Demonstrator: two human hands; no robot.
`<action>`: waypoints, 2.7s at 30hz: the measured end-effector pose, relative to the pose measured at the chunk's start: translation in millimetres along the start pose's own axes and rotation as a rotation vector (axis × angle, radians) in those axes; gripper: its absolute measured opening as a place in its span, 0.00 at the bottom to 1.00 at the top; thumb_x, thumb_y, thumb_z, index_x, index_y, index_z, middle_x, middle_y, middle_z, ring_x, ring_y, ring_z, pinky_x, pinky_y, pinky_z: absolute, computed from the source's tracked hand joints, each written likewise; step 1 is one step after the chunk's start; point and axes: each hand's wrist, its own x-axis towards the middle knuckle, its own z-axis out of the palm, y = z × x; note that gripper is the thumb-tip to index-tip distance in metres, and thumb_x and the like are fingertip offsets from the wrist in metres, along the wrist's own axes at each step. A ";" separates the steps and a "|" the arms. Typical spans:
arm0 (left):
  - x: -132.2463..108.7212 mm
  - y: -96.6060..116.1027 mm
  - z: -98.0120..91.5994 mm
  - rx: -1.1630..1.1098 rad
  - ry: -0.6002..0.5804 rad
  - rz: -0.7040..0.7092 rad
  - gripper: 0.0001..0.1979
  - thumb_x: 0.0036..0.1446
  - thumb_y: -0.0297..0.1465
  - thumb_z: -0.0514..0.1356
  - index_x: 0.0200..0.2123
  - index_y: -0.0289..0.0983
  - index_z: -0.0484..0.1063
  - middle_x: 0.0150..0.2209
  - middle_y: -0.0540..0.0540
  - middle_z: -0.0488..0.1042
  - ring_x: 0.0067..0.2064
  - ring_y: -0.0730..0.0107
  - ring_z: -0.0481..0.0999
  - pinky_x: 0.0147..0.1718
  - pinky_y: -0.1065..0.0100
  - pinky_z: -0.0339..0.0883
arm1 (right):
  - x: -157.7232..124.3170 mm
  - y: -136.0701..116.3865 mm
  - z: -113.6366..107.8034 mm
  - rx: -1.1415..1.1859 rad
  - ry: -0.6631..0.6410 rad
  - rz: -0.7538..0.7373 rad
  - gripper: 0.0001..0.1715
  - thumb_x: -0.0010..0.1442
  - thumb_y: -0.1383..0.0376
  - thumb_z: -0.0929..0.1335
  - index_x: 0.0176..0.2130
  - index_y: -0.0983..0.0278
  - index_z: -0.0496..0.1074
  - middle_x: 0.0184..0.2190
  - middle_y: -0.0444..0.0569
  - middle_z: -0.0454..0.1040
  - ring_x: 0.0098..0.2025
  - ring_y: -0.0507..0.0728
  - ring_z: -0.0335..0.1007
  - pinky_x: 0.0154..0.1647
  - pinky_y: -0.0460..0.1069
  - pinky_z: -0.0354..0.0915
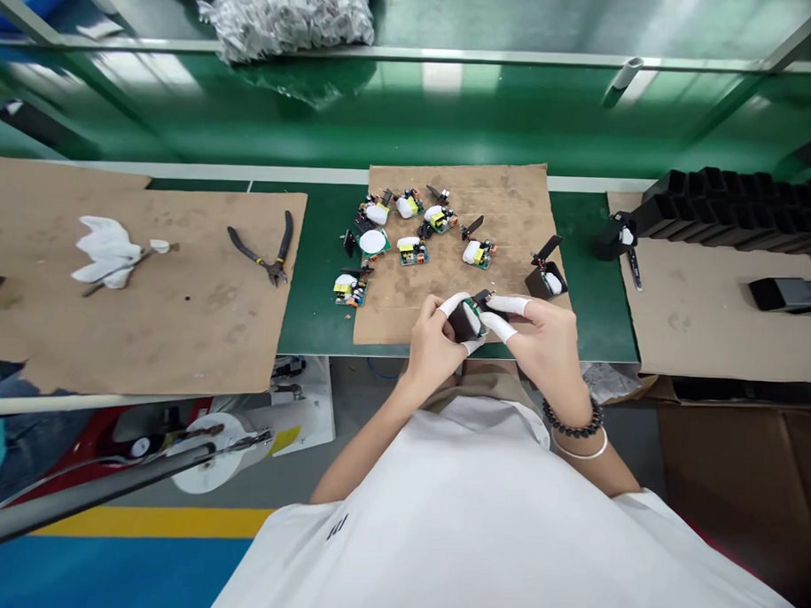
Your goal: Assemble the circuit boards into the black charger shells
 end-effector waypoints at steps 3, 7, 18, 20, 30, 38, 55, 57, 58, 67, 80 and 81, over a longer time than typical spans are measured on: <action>0.4 -8.2 17.6 -0.004 0.068 0.029 0.28 0.41 0.18 0.68 0.49 0.38 0.79 0.38 0.53 0.65 0.25 0.82 0.61 0.26 0.74 0.63 | -5.8 5.1 17.6 -0.202 0.043 -0.044 0.08 0.61 0.67 0.72 0.36 0.60 0.85 0.39 0.54 0.86 0.42 0.66 0.84 0.44 0.58 0.78; -0.2 -21.2 29.1 0.003 0.105 0.032 0.24 0.47 0.19 0.63 0.49 0.37 0.77 0.38 0.51 0.67 0.27 0.78 0.65 0.27 0.73 0.65 | -16.2 15.5 44.9 -0.333 0.055 -0.079 0.10 0.65 0.66 0.70 0.41 0.61 0.84 0.47 0.58 0.85 0.47 0.68 0.81 0.48 0.61 0.77; -26.5 -51.1 -30.3 0.324 0.230 0.125 0.27 0.60 0.35 0.68 0.62 0.38 0.71 0.57 0.36 0.68 0.60 0.52 0.73 0.63 0.50 0.69 | -11.3 51.3 62.0 -0.196 0.122 -0.183 0.14 0.69 0.59 0.67 0.50 0.61 0.79 0.48 0.60 0.81 0.50 0.67 0.79 0.54 0.63 0.75; -28.7 -57.7 -35.0 0.359 0.282 0.136 0.24 0.62 0.36 0.66 0.60 0.39 0.73 0.56 0.37 0.68 0.58 0.54 0.74 0.62 0.50 0.69 | -10.2 54.3 61.4 -0.207 0.095 -0.198 0.13 0.69 0.58 0.68 0.48 0.60 0.80 0.44 0.58 0.81 0.46 0.66 0.79 0.49 0.62 0.77; -24.5 -46.4 -29.0 0.223 0.113 0.102 0.30 0.60 0.35 0.68 0.64 0.43 0.68 0.59 0.38 0.71 0.64 0.51 0.72 0.66 0.49 0.66 | -13.3 59.5 70.1 -0.264 0.002 -0.123 0.12 0.67 0.60 0.70 0.47 0.60 0.80 0.43 0.58 0.82 0.46 0.68 0.79 0.50 0.64 0.76; 22.1 -30.4 -18.5 -0.134 -0.310 0.318 0.40 0.58 0.35 0.70 0.71 0.42 0.61 0.72 0.36 0.65 0.72 0.52 0.66 0.71 0.52 0.61 | -14.9 52.7 49.6 0.063 -0.087 -0.041 0.30 0.63 0.63 0.71 0.63 0.60 0.71 0.62 0.55 0.77 0.64 0.64 0.75 0.67 0.61 0.70; 24.8 -22.8 2.5 -0.455 0.113 -0.107 0.21 0.50 0.43 0.73 0.42 0.35 0.84 0.45 0.39 0.86 0.48 0.56 0.86 0.55 0.53 0.79 | -22.7 68.8 67.3 0.289 0.134 0.120 0.22 0.62 0.59 0.71 0.54 0.61 0.75 0.52 0.56 0.83 0.53 0.62 0.83 0.60 0.59 0.77; 17.7 -19.3 7.4 -0.479 0.170 -0.128 0.20 0.50 0.41 0.73 0.43 0.35 0.84 0.45 0.40 0.87 0.47 0.57 0.86 0.55 0.54 0.80 | -26.5 63.7 70.1 0.214 0.192 0.089 0.18 0.64 0.60 0.69 0.53 0.61 0.78 0.53 0.56 0.83 0.54 0.63 0.82 0.61 0.60 0.76; 15.0 -17.0 9.0 -0.493 0.196 -0.140 0.19 0.49 0.40 0.73 0.42 0.35 0.84 0.44 0.41 0.87 0.47 0.57 0.87 0.55 0.54 0.80 | -28.1 60.1 71.2 0.167 0.207 0.065 0.17 0.65 0.61 0.69 0.52 0.61 0.79 0.54 0.56 0.83 0.56 0.63 0.81 0.62 0.60 0.76; 12.7 -8.4 12.0 -0.533 0.231 -0.179 0.20 0.48 0.41 0.75 0.43 0.36 0.84 0.44 0.41 0.87 0.48 0.55 0.86 0.57 0.53 0.79 | -13.3 45.7 44.4 0.275 -0.007 0.188 0.23 0.57 0.67 0.72 0.54 0.62 0.78 0.61 0.56 0.78 0.61 0.65 0.78 0.61 0.62 0.76; 21.5 -9.7 -2.8 -0.219 -0.030 0.033 0.14 0.56 0.31 0.70 0.47 0.41 0.85 0.52 0.45 0.85 0.59 0.53 0.82 0.66 0.51 0.71 | 13.6 60.6 24.3 0.103 -0.154 -0.276 0.10 0.66 0.62 0.73 0.47 0.57 0.82 0.54 0.51 0.84 0.57 0.62 0.82 0.61 0.59 0.76; 21.4 -9.0 -4.4 -0.189 -0.039 0.054 0.14 0.57 0.30 0.69 0.47 0.42 0.85 0.52 0.46 0.85 0.61 0.53 0.81 0.69 0.50 0.67 | 13.5 63.7 24.9 0.111 -0.152 -0.276 0.10 0.66 0.61 0.73 0.47 0.57 0.83 0.54 0.51 0.84 0.56 0.62 0.82 0.61 0.59 0.77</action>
